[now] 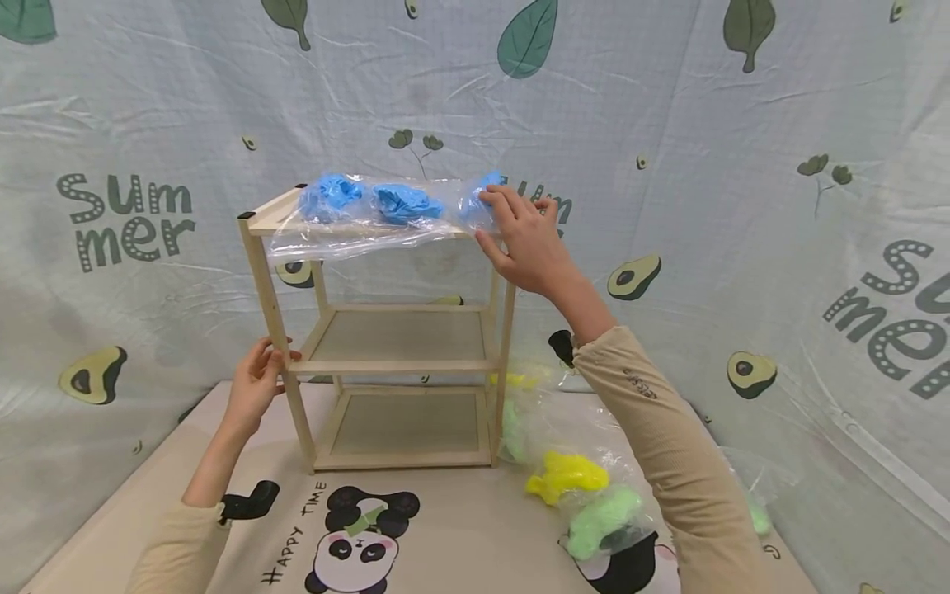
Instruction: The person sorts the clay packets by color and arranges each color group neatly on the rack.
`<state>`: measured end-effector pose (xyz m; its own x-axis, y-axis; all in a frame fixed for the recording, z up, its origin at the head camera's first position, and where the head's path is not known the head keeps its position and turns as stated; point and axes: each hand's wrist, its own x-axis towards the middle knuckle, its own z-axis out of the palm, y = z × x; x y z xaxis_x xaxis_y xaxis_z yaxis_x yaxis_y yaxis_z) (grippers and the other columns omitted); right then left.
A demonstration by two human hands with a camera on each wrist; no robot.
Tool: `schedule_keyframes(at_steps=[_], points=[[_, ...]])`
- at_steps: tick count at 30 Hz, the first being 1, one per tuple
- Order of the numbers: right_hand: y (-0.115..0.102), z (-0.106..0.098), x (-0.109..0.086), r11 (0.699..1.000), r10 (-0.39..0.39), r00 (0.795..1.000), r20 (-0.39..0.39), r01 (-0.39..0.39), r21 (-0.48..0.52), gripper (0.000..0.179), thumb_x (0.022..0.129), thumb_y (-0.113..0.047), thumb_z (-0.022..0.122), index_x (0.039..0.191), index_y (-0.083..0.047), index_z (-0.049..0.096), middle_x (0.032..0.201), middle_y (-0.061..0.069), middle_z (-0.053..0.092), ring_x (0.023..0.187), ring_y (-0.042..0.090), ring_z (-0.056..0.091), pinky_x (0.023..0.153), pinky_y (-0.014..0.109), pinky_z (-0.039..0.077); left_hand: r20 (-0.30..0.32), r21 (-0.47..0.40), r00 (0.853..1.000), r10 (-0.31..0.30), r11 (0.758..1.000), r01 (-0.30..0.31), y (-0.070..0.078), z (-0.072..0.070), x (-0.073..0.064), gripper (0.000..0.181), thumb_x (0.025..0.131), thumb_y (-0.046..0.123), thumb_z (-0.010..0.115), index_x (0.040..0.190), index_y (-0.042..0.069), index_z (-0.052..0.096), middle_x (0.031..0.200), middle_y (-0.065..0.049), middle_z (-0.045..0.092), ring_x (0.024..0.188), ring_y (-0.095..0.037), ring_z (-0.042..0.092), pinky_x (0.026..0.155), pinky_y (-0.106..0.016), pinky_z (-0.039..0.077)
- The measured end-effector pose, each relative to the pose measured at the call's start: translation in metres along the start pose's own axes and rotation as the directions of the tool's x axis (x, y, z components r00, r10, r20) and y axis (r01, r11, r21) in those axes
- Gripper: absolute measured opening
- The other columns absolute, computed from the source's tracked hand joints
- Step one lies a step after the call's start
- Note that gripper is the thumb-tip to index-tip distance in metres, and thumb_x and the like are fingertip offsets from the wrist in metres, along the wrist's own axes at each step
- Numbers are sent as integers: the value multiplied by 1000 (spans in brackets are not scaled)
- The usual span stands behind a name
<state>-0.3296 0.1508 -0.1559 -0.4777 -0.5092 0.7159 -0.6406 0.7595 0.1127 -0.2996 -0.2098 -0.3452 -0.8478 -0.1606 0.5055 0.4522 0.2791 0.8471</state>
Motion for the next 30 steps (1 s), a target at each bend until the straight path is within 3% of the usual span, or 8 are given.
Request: schedule_keyframes(at_steps=[3, 7, 9, 14, 17, 21, 28, 30], points=[[1, 2, 1, 1000, -2, 1000, 2, 2, 9, 43, 92, -28, 49, 128, -7, 37, 130, 17, 44, 116, 34, 45, 91, 55, 19, 1, 6, 1000, -8, 1000, 8, 0, -1, -1, 28, 95, 24, 38, 113, 3, 47, 79, 27, 55, 80, 7, 52, 60, -19, 48], [2, 5, 1, 1000, 6, 1000, 19, -6, 12, 44, 93, -29, 48, 129, -9, 35, 128, 17, 46, 112, 33, 47, 92, 55, 19, -5, -9, 1000, -15, 1000, 15, -1, -2, -2, 15, 95, 23, 39, 106, 22, 50, 79, 26, 55, 79, 7, 53, 60, -20, 48], [2, 6, 0, 1000, 19, 999, 41, -20, 19, 46, 93, -31, 47, 132, -9, 33, 130, 16, 46, 113, 32, 46, 93, 54, 18, -7, -17, 1000, -14, 1000, 14, -1, -2, -2, 14, 95, 23, 40, 105, 27, 49, 78, 26, 55, 79, 7, 53, 60, -19, 48], [7, 7, -7, 998, 40, 995, 97, -44, 47, 53, 95, -38, 39, 140, -15, 22, 139, 14, 38, 125, 31, 37, 98, 57, 14, 7, -24, 1000, -27, 999, 27, 0, -2, -1, 29, 96, 23, 39, 115, 3, 48, 79, 27, 55, 79, 8, 53, 61, -18, 48], [11, 8, -14, 997, 23, 995, 93, -30, 72, 59, 95, -45, 33, 144, -17, 14, 148, 10, 25, 132, 30, 27, 98, 56, 13, 26, -16, 999, -43, 999, 44, 0, -3, -1, 34, 95, 25, 39, 117, 0, 46, 80, 27, 55, 81, 9, 53, 63, -18, 48], [14, 7, -30, 994, 0, 999, 49, -5, 111, 65, 94, -50, 29, 145, -16, 8, 152, 5, 11, 135, 29, 21, 97, 55, 14, 50, -7, 998, -45, 999, 45, 0, -5, -2, 27, 95, 26, 39, 114, 10, 48, 82, 27, 55, 83, 9, 53, 65, -19, 48], [18, 6, -72, 991, 24, 1000, -2, -24, 130, 63, 95, -45, 33, 145, -12, 11, 150, 12, 16, 132, 34, 23, 96, 56, 16, 97, -8, 995, 18, 1000, -17, -2, -10, 0, 19, 94, 28, 39, 111, 26, 49, 87, 27, 57, 83, 7, 55, 64, -20, 48], [22, 9, -87, 993, 26, 1000, -9, -24, 118, 61, 96, -42, 35, 144, -11, 14, 148, 15, 21, 130, 35, 26, 96, 57, 17, 109, 2, 993, 34, 999, -34, -3, -11, 1, 21, 95, 27, 40, 113, 26, 49, 88, 28, 57, 84, 8, 54, 65, -20, 48]])
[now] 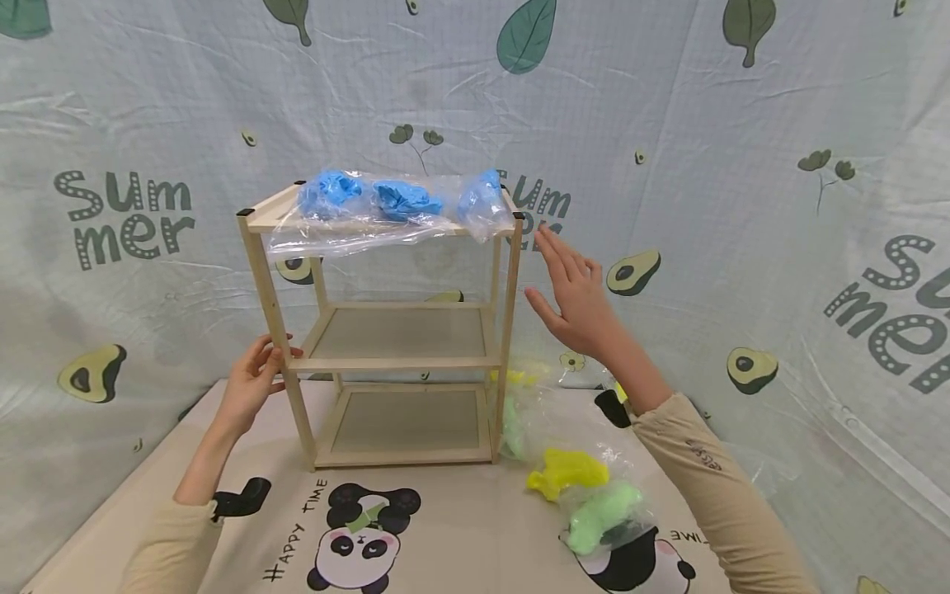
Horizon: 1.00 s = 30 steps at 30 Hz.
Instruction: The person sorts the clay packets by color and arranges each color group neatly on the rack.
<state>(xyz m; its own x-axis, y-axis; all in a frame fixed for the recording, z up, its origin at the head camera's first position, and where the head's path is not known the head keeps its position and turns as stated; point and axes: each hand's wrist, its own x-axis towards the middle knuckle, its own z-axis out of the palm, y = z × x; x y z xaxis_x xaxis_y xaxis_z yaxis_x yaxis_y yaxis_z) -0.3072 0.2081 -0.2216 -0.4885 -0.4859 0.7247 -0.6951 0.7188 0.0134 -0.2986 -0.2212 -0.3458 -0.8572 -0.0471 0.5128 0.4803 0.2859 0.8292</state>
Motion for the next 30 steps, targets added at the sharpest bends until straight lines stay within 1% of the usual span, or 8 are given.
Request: schedule_keyframes(at_steps=[4, 6, 10, 13, 15, 21, 25, 30], points=[[9, 8, -34, 999, -10, 1000, 16, 11, -39, 58, 96, -38, 36, 143, -9, 18, 141, 19, 33, 125, 36, 32, 93, 57, 21, 19, 27, 1000, 10, 1000, -11, 0, -2, 1, 26, 94, 23, 44, 119, 15, 47, 89, 29, 56, 86, 10, 53, 66, -22, 48], [13, 12, -51, 998, -24, 999, 25, 25, -59, 57, 97, -39, 35, 142, -8, 22, 137, 21, 37, 123, 36, 34, 91, 56, 23, 23, 32, 1000, 11, 999, -12, 0, -2, 1, 27, 94, 20, 45, 120, 12, 47, 89, 28, 56, 86, 10, 53, 66, -23, 48], [16, 21, -81, 993, -79, 997, 17, 80, -86, 55, 97, -40, 31, 139, -4, 30, 131, 21, 43, 118, 35, 39, 87, 55, 26, 18, 18, 1000, 15, 1000, -16, 1, -1, 0, 22, 93, 18, 46, 115, 14, 49, 86, 26, 57, 85, 8, 55, 65, -22, 48], [18, 26, -99, 986, -119, 993, 2, 118, -114, 55, 98, -41, 26, 135, -2, 37, 127, 20, 47, 115, 34, 41, 84, 54, 27, 18, 8, 1000, 16, 1000, -16, 0, -1, 0, 20, 93, 18, 46, 112, 16, 50, 85, 25, 58, 84, 8, 55, 65, -22, 48], [19, 28, -110, 982, -133, 991, 3, 133, -136, 55, 98, -41, 24, 133, -2, 40, 127, 19, 48, 114, 32, 41, 82, 53, 28, 20, 2, 1000, 17, 1000, -17, 0, 0, 1, 19, 93, 17, 46, 112, 14, 50, 86, 24, 58, 84, 7, 55, 66, -21, 48], [22, 37, -140, 966, -165, 986, 33, 168, -196, 54, 99, -40, 22, 126, -2, 49, 125, 15, 51, 111, 29, 44, 80, 49, 30, 20, -11, 1000, 16, 1000, -16, -2, 0, 1, 17, 94, 15, 46, 111, 14, 49, 86, 22, 58, 83, 6, 56, 65, -21, 49], [24, 51, -162, 952, -200, 978, 61, 209, -224, 53, 99, -38, 21, 120, -1, 53, 123, 15, 52, 109, 28, 46, 80, 48, 30, 11, -16, 1000, 14, 1000, -14, -3, 1, 2, 16, 94, 14, 46, 110, 15, 50, 85, 22, 58, 82, 5, 56, 64, -21, 49], [28, 68, -188, 931, -239, 965, 108, 259, -256, 49, 100, -35, 21, 120, -5, 53, 124, 14, 52, 108, 26, 48, 79, 46, 33, 2, -7, 1000, 18, 1000, -18, -2, 2, 2, 17, 94, 14, 46, 110, 12, 50, 85, 23, 57, 82, 6, 55, 64, -22, 49]])
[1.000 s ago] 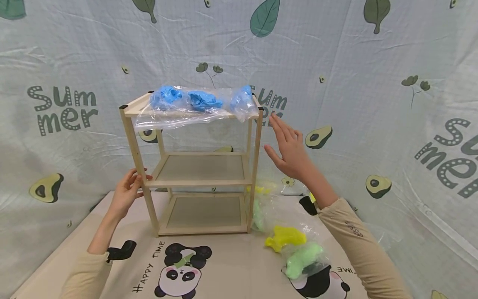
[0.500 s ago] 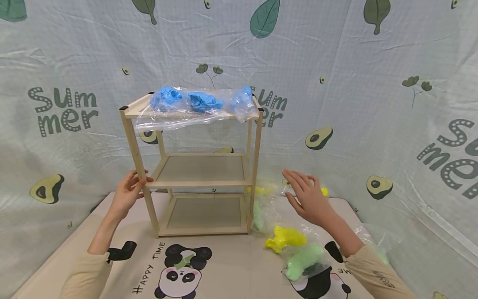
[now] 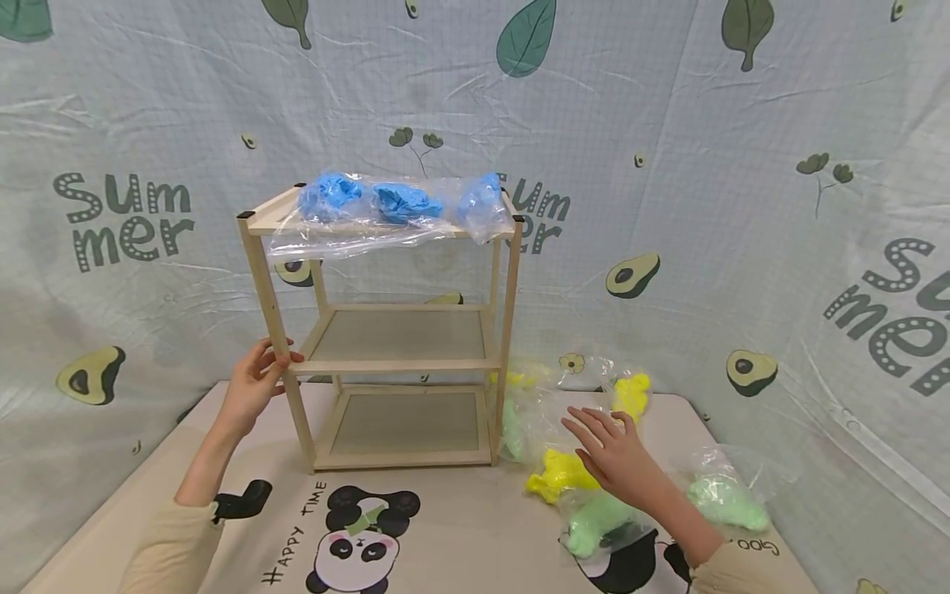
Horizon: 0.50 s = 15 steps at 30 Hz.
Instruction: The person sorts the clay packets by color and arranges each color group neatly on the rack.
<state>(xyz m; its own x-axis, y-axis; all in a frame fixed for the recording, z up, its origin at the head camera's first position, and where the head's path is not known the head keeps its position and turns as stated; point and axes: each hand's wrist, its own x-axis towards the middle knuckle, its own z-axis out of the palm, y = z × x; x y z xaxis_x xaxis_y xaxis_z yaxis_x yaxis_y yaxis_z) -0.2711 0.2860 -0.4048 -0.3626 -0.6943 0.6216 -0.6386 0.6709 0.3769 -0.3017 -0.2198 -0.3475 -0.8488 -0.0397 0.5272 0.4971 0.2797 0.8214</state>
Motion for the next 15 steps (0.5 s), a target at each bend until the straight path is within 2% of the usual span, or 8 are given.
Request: schedule_keyframes(at_steps=[5, 10, 12, 15], points=[[-4, 18, -21, 1000, -21, 998, 61, 22, -9, 51, 99, -39, 18, 121, -10, 53, 125, 14, 52, 106, 26, 48, 79, 48, 34, -12, 1, 1000, 8, 1000, -8, 0, 1, 0, 21, 93, 15, 47, 111, 4, 48, 84, 24, 57, 81, 6, 56, 63, -23, 49], [-4, 32, -39, 1000, -23, 992, 121, 22, 13, 54, 97, -46, 20, 122, -12, 53, 129, 17, 48, 108, 27, 47, 79, 49, 33, -14, -2, 1000, 6, 1000, -6, -2, 1, 0, 18, 93, 15, 47, 110, 11, 50, 85, 24, 57, 81, 6, 55, 63, -24, 49], [-4, 37, -44, 1000, -16, 990, 140, 13, 26, 52, 96, -48, 27, 123, -13, 53, 131, 18, 46, 109, 28, 46, 79, 49, 32, -14, -6, 1000, 6, 1000, -6, -2, 1, -1, 16, 93, 14, 47, 109, 14, 50, 85, 24, 57, 81, 5, 56, 62, -24, 49], [-4, 40, -48, 998, 16, 985, 173, -25, 53, 50, 91, -48, 44, 126, -14, 51, 134, 20, 42, 114, 30, 42, 80, 51, 31, -15, -13, 1000, 7, 1000, -7, -3, 0, -1, 16, 93, 13, 47, 109, 15, 51, 85, 23, 57, 80, 5, 56, 62, -24, 49]])
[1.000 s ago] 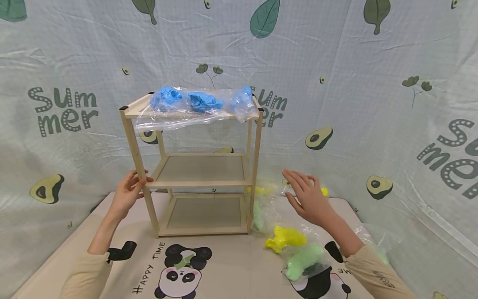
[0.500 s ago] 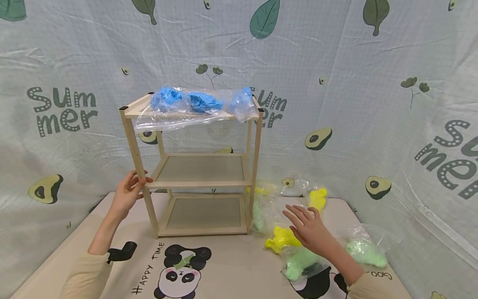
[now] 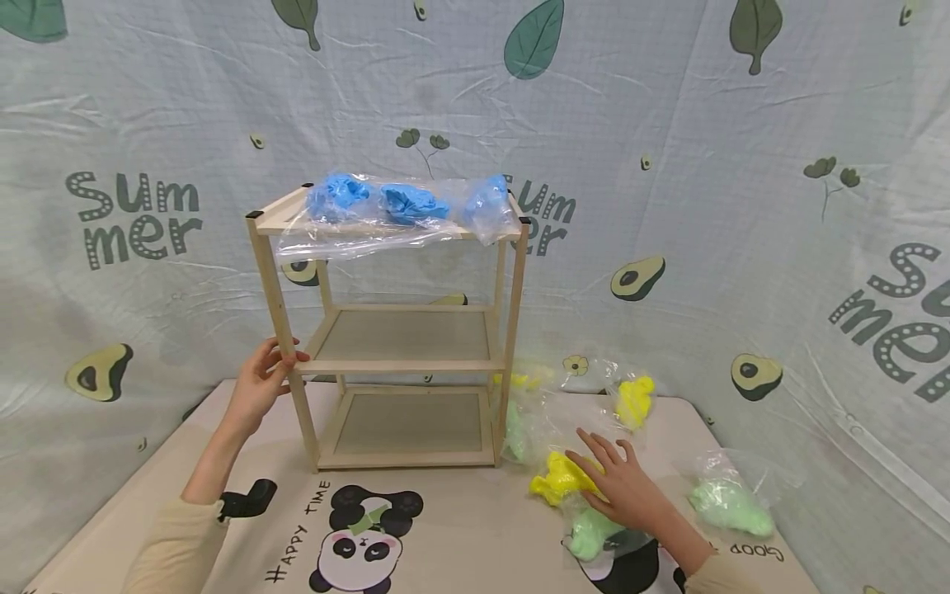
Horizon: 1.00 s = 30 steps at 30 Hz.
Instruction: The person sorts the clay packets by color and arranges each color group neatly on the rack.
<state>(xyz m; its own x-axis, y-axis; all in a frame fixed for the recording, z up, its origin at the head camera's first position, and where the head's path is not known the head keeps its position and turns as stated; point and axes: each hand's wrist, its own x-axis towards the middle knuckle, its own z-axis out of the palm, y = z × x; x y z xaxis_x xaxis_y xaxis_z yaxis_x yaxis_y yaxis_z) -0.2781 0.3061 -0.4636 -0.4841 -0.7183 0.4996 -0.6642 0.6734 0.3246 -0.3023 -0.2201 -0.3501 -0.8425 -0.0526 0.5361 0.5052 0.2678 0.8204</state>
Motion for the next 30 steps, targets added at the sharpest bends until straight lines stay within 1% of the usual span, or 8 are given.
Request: schedule_keyframes(at_steps=[3, 5, 12, 16, 20, 23, 26, 30], points=[[1, 2, -1, 998, 49, 998, 49, -50, 32, 57, 83, -48, 57, 130, -16, 47, 137, 22, 37, 118, 31, 38, 82, 53, 29, -1, 2, 1000, 1, 1000, -1, 0, 0, 0, 16, 93, 13, 47, 109, 15, 50, 85, 23, 57, 81, 5, 56, 62, -24, 49], [1, 4, -1, 995, 78, 993, 87, -83, 49, 63, 80, -49, 61, 132, -18, 44, 139, 21, 35, 119, 31, 37, 84, 55, 27, -3, 5, 1000, 1, 1000, -1, 0, 0, 0, 16, 93, 13, 47, 109, 15, 51, 85, 23, 57, 81, 5, 56, 62, -24, 49], [1, 7, 0, 979, 145, 957, 253, -176, 105, 67, 80, -53, 58, 136, -22, 37, 136, 13, 42, 114, 27, 47, 85, 57, 30, -12, 1, 1000, 13, 1000, -13, -2, 1, 0, 16, 93, 13, 47, 108, 17, 51, 85, 22, 58, 81, 4, 56, 60, -24, 49], [-1, 6, 1, 978, 143, 945, 294, -181, 105, 65, 82, -53, 56, 136, -22, 37, 126, 4, 49, 107, 21, 49, 85, 53, 32, -15, 2, 1000, 16, 1000, -16, -3, 1, 1, 17, 93, 13, 47, 109, 14, 50, 85, 22, 58, 81, 4, 56, 60, -24, 49], [-4, 5, 2, 982, 128, 946, 298, -164, 97, 63, 83, -52, 56, 135, -21, 39, 115, -3, 53, 97, 15, 48, 83, 49, 32, -16, 0, 1000, 17, 1000, -17, -2, 1, 1, 17, 93, 14, 47, 109, 14, 50, 85, 22, 57, 81, 3, 56, 60, -24, 49], [-5, 6, 4, 989, 105, 954, 280, -131, 74, 62, 82, -50, 58, 134, -20, 40, 107, -6, 52, 88, 10, 44, 78, 42, 30, -19, -3, 1000, 16, 1000, -16, -2, 1, 1, 16, 93, 14, 47, 108, 19, 51, 85, 22, 58, 81, 3, 56, 60, -24, 49], [-6, 6, 5, 995, 68, 970, 233, -83, 56, 63, 79, -45, 64, 132, -19, 43, 99, -8, 49, 81, 7, 38, 73, 34, 25, -19, -9, 1000, 19, 1000, -19, -1, 1, 0, 16, 93, 13, 47, 107, 20, 51, 84, 22, 58, 80, 3, 56, 60, -24, 49], [-6, 5, 7, 1000, 19, 986, 163, -23, 20, 65, 73, -41, 70, 129, -18, 46, 93, -9, 44, 78, 6, 32, 71, 31, 21, -11, -22, 1000, 17, 1000, -17, -1, 1, 0, 16, 93, 13, 46, 108, 20, 51, 85, 22, 58, 80, 3, 56, 61, -24, 49]])
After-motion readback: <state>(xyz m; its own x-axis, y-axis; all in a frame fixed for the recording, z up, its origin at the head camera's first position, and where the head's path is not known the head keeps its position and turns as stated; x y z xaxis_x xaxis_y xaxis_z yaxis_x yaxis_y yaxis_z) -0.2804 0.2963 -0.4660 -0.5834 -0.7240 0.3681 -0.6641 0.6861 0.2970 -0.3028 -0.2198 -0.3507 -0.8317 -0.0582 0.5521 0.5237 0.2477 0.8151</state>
